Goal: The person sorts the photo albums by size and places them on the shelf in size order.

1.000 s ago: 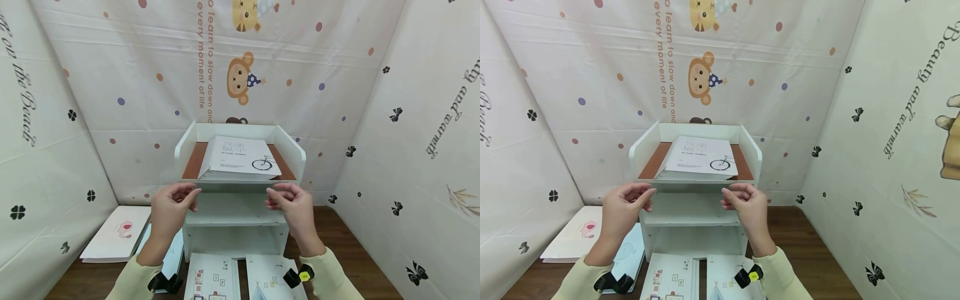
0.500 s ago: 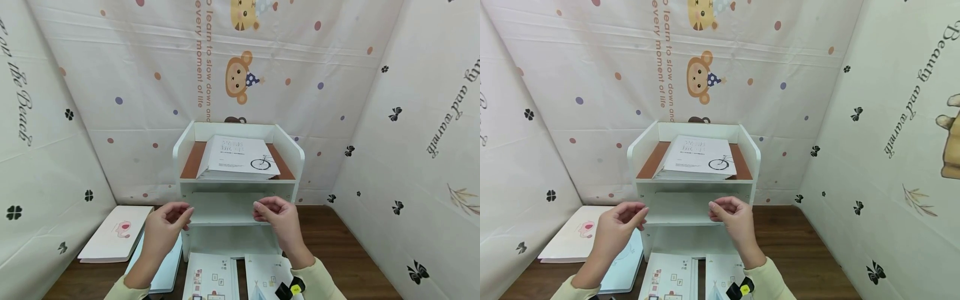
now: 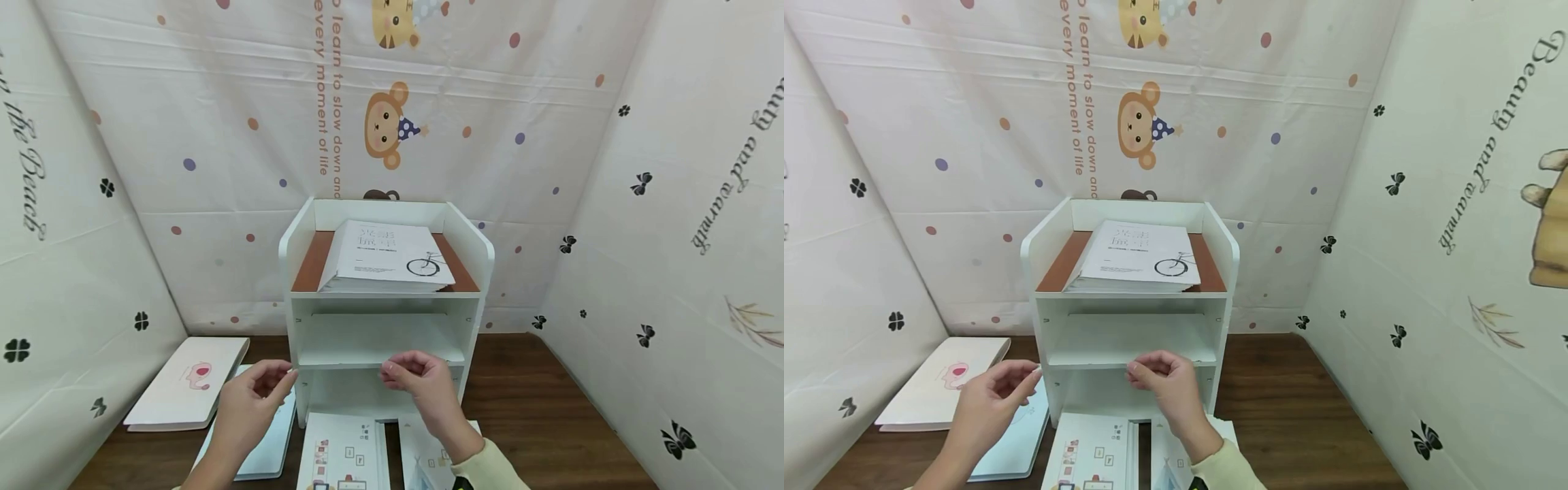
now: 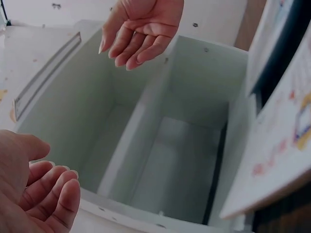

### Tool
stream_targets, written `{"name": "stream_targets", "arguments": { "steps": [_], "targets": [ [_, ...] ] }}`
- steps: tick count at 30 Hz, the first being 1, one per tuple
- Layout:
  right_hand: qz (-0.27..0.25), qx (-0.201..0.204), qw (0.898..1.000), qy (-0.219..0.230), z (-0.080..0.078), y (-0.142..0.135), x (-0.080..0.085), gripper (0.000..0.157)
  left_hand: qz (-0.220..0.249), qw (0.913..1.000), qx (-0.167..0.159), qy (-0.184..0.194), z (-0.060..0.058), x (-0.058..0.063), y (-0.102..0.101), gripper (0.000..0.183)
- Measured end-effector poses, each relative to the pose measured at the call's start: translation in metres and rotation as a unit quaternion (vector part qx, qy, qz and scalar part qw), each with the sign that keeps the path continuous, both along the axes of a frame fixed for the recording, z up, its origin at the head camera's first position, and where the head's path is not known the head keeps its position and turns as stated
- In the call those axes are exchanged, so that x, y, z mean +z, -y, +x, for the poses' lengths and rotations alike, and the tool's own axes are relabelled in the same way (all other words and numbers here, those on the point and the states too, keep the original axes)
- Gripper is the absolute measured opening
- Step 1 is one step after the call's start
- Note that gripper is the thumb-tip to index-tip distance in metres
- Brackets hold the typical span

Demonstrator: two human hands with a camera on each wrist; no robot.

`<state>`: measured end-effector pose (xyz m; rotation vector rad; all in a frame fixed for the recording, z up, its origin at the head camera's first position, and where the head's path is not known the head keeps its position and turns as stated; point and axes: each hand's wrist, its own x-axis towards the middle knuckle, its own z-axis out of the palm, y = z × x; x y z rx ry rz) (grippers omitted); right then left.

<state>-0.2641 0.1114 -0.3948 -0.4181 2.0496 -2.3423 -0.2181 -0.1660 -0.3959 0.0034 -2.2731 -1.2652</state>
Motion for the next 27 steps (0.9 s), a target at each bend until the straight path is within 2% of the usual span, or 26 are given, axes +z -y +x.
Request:
{"name": "stream_targets", "arguments": {
  "steps": [5, 9, 12, 18, 22, 27],
  "targets": [
    [-0.014, 0.037, 0.999, 0.027, 0.002, 0.011, -0.015, 0.027, -0.013, 0.9995, 0.016, 0.023, 0.004, -0.011, 0.007, 0.012],
    [-0.023, 0.068, 0.996, 0.057, 0.007, 0.02, -0.025, 0.031, -0.027, 0.9968, 0.021, 0.072, 0.007, -0.015, 0.013, 0.016],
    [-0.033, 0.087, 0.992, 0.086, 0.013, 0.027, -0.031, 0.037, -0.034, 0.9932, 0.017, 0.11, 0.009, -0.019, 0.017, 0.02],
    [-0.051, 0.113, 0.982, 0.142, 0.024, 0.041, -0.041, 0.032, -0.04, 0.986, 0.002, 0.162, 0.012, -0.03, 0.026, 0.025],
    [-0.064, 0.123, 0.976, 0.17, 0.029, 0.051, -0.048, 0.03, -0.052, 0.9811, -0.008, 0.186, 0.013, -0.038, 0.035, 0.029],
    [-0.081, 0.146, 0.969, 0.183, 0.036, 0.061, -0.056, 0.034, -0.078, 0.9756, -0.014, 0.205, 0.015, -0.045, 0.049, 0.031]
  ]
}}
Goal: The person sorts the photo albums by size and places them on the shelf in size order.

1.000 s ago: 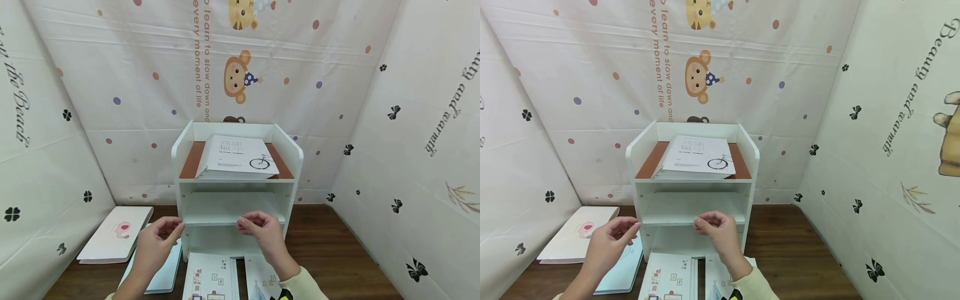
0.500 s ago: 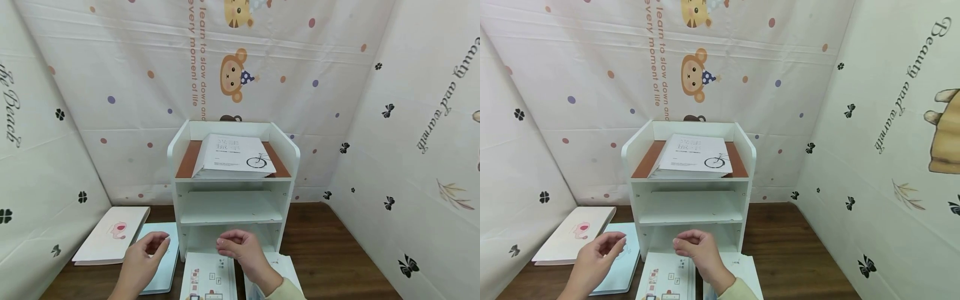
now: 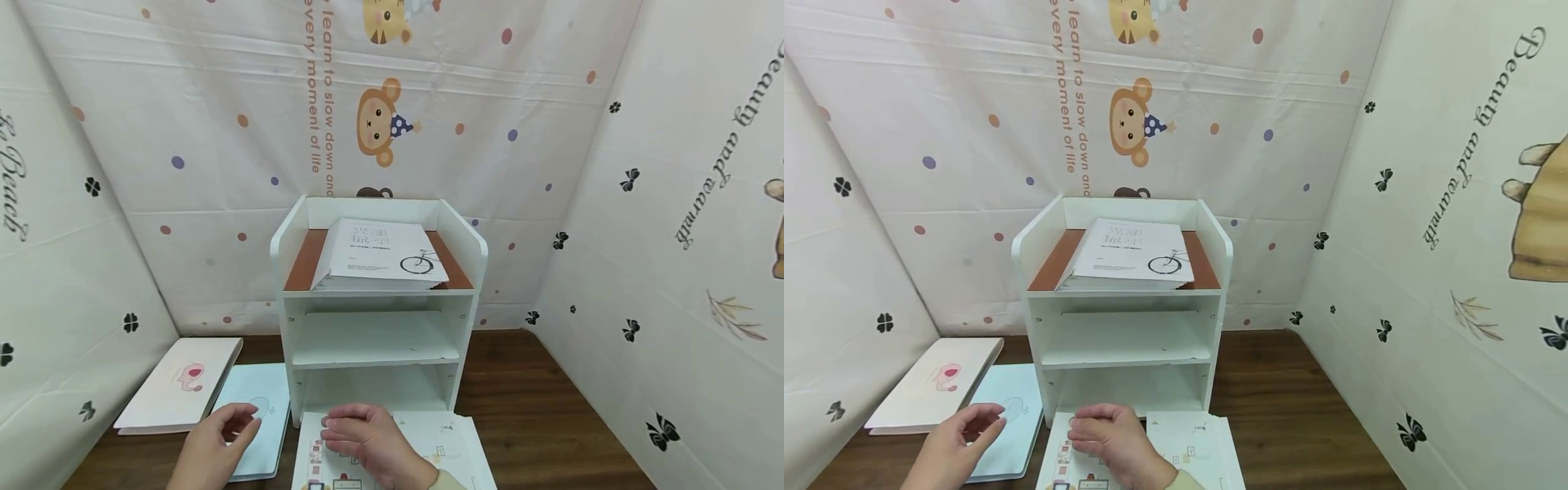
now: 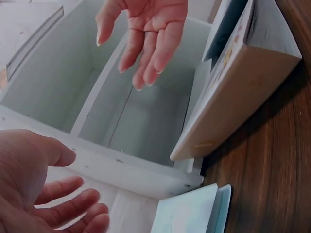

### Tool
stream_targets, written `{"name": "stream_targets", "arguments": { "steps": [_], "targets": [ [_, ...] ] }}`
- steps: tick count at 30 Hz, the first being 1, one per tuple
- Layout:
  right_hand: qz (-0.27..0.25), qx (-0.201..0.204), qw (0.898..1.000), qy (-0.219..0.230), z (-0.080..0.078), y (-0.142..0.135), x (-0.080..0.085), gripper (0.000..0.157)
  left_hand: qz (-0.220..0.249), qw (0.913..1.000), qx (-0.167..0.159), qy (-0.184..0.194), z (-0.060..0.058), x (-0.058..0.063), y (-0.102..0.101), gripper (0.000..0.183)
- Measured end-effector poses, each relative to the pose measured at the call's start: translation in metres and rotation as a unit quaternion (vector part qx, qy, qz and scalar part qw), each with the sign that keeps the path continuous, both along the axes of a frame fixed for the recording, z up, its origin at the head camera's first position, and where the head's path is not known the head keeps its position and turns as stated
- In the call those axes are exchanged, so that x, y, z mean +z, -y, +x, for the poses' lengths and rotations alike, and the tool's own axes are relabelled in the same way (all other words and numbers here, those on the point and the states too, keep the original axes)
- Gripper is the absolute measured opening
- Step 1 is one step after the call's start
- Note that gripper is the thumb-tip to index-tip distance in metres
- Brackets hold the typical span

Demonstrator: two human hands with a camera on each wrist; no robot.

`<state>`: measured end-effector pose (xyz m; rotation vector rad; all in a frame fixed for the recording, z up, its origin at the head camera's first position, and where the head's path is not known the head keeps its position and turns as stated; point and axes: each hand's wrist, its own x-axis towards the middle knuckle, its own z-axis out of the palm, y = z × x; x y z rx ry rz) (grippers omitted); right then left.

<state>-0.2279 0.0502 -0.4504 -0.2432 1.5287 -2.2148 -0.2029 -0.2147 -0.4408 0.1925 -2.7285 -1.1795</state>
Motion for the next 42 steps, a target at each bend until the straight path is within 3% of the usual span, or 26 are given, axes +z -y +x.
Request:
{"name": "stream_targets", "arguments": {
  "steps": [15, 24, 30, 38, 40, 42],
  "targets": [
    [-0.027, 0.036, 0.999, 0.028, 0.003, 0.028, -0.018, 0.032, -0.052, 0.9959, -0.012, 0.073, -0.004, -0.017, 0.046, 0.054],
    [-0.057, 0.065, 0.994, 0.07, 0.005, 0.046, -0.021, 0.061, -0.054, 0.9892, -0.014, 0.136, -0.01, -0.031, 0.069, 0.068],
    [-0.062, 0.063, 0.993, 0.083, 0.003, 0.061, -0.022, 0.073, -0.064, 0.9856, -0.026, 0.154, -0.013, -0.039, 0.084, 0.072],
    [-0.054, 0.091, 0.991, 0.087, 0.005, 0.084, -0.014, 0.086, -0.069, 0.9804, -0.03, 0.182, -0.019, -0.049, 0.096, 0.099],
    [-0.054, 0.086, 0.991, 0.088, 0.006, 0.089, -0.013, 0.082, -0.072, 0.9791, -0.024, 0.189, -0.021, -0.051, 0.096, 0.102],
    [-0.053, 0.082, 0.991, 0.087, 0.006, 0.096, -0.012, 0.062, -0.07, 0.979, -0.022, 0.19, -0.021, -0.053, 0.097, 0.107]
  ]
}}
